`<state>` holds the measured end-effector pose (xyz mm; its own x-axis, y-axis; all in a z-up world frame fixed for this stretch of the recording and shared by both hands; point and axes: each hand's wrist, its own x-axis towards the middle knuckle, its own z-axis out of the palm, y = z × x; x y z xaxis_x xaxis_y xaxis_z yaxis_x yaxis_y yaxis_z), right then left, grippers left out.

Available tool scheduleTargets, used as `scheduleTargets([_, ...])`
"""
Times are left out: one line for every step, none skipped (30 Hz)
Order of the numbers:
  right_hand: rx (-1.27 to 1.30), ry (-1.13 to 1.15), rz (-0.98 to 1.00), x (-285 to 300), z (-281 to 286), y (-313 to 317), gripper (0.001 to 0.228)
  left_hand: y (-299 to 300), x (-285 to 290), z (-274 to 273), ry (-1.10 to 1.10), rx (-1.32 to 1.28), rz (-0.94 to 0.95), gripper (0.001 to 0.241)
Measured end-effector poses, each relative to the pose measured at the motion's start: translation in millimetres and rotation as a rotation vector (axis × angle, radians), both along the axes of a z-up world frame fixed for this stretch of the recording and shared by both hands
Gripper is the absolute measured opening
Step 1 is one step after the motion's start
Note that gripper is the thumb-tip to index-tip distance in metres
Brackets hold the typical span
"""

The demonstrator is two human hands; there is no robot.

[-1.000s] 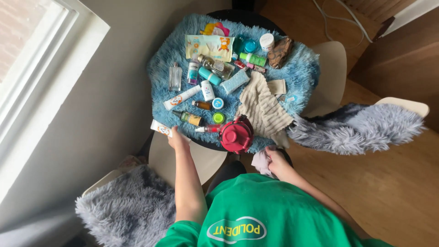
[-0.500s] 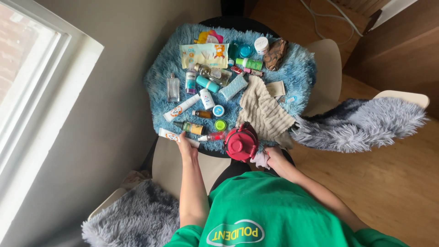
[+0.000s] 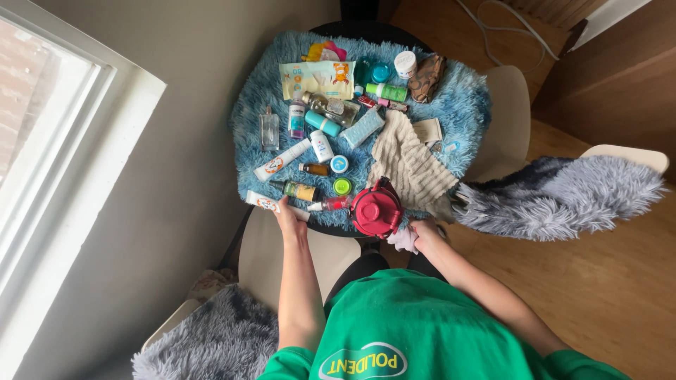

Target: The person wipes various cosmetic bottles, tubes, and containers with a cloth and places them on a red shelf. The items are picked up from a blue rug on a chair and arranged on the shelf one by one.

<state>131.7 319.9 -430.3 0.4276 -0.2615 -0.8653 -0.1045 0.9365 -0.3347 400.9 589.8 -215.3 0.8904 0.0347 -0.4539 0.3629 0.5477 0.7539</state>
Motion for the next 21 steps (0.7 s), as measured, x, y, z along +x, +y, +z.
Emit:
scheduleTargets([0.001, 0.002, 0.001, -1.0, -2.4, -0.5, 0.011, 1.3, 0.5, -3.2, 0.002, 0.001, 0.001, 0.055])
scheduleTargets([-0.002, 0.004, -0.002, -2.1, -4.6, -1.1, 0.011, 2.4, 0.9, -6.3, 0.001, -0.004, 0.001, 0.054])
scheduleTargets([-0.006, 0.005, -0.004, -3.1, -7.1, -2.4, 0.01, 3.0, 1.0, -9.4, -0.001, -0.009, 0.001, 0.054])
scheduleTargets([-0.005, 0.005, -0.003, -3.0, -3.0, -3.2, 0.01, 3.3, -0.3, -7.7, -0.001, -0.008, 0.003, 0.054])
scheduleTargets([-0.021, 0.006, -0.003, -1.9, 1.5, -5.3, 0.011, 2.3, 0.0, -6.4, -0.004, -0.015, -0.007, 0.054])
scheduleTargets([-0.037, 0.007, -0.003, -0.4, 6.1, -7.5, 0.011, 1.3, 0.7, -5.1, -0.008, -0.023, -0.016, 0.055])
scheduleTargets([-0.034, 0.011, -0.003, 2.5, 12.2, -6.0, 0.011, 2.5, 1.7, -8.5, -0.005, -0.02, -0.016, 0.055])
scheduleTargets([-0.045, 0.015, -0.002, 4.9, 17.7, -3.9, 0.011, 4.3, 2.1, -12.5, 0.001, -0.019, -0.011, 0.056])
scheduleTargets([-0.061, 0.015, -0.002, 8.1, 21.0, -2.7, 0.012, 6.1, 2.8, -19.2, 0.003, -0.023, -0.006, 0.057])
scheduleTargets([-0.064, 0.015, -0.003, 10.4, 25.6, -2.4, 0.012, 4.9, 3.8, -18.3, 0.002, -0.025, -0.007, 0.057])
scheduleTargets([-0.071, 0.022, 0.001, 9.2, 33.0, -1.4, 0.012, 3.9, 1.5, -14.0, -0.013, -0.02, -0.005, 0.057])
scheduleTargets([-0.078, 0.03, 0.005, 9.1, 40.6, -0.9, 0.012, 2.4, 0.2, -9.4, -0.029, -0.014, -0.003, 0.058])
scheduleTargets([-0.076, 0.037, 0.006, 6.9, 45.0, -1.4, 0.012, 2.1, 0.7, -11.1, -0.021, -0.013, -0.002, 0.058])
scheduleTargets([-0.085, 0.039, 0.009, 5.0, 49.1, -1.2, 0.015, 2.6, 1.5, -13.2, -0.008, -0.009, 0.002, 0.059])
scheduleTargets([-0.091, 0.039, 0.014, 5.0, 53.2, -0.9, 0.018, 3.3, 3.2, -13.8, 0.003, -0.002, 0.009, 0.059])
scheduleTargets([-0.085, 0.045, 0.017, 4.0, 56.7, 0.2, 0.018, 4.3, 2.3, -15.2, 0.009, 0.003, 0.012, 0.059])
scheduleTargets([-0.087, 0.035, 0.02, 5.2, 59.8, 0.8, 0.02, 4.6, 3.3, -16.4, 0.024, 0.02, 0.017, 0.059])
scheduleTargets([-0.089, 0.025, 0.022, 6.1, 63.0, 1.4, 0.023, 5.0, 4.1, -17.7, 0.039, 0.037, 0.022, 0.06])
scheduleTargets([-0.086, 0.028, 0.021, 6.0, 66.2, 1.9, 0.023, 5.9, 6.0, -23.0, 0.042, 0.04, 0.021, 0.06])
scheduleTargets([-0.083, 0.01, 0.018, 5.7, 69.5, 2.4, 0.024, 7.0, 7.6, -28.3, 0.032, 0.054, 0.027, 0.06])
scheduleTargets([-0.082, -0.006, 0.013, 4.1, 73.0, 2.4, 0.024, 7.4, 8.3, -33.9, 0.023, 0.067, 0.031, 0.06])
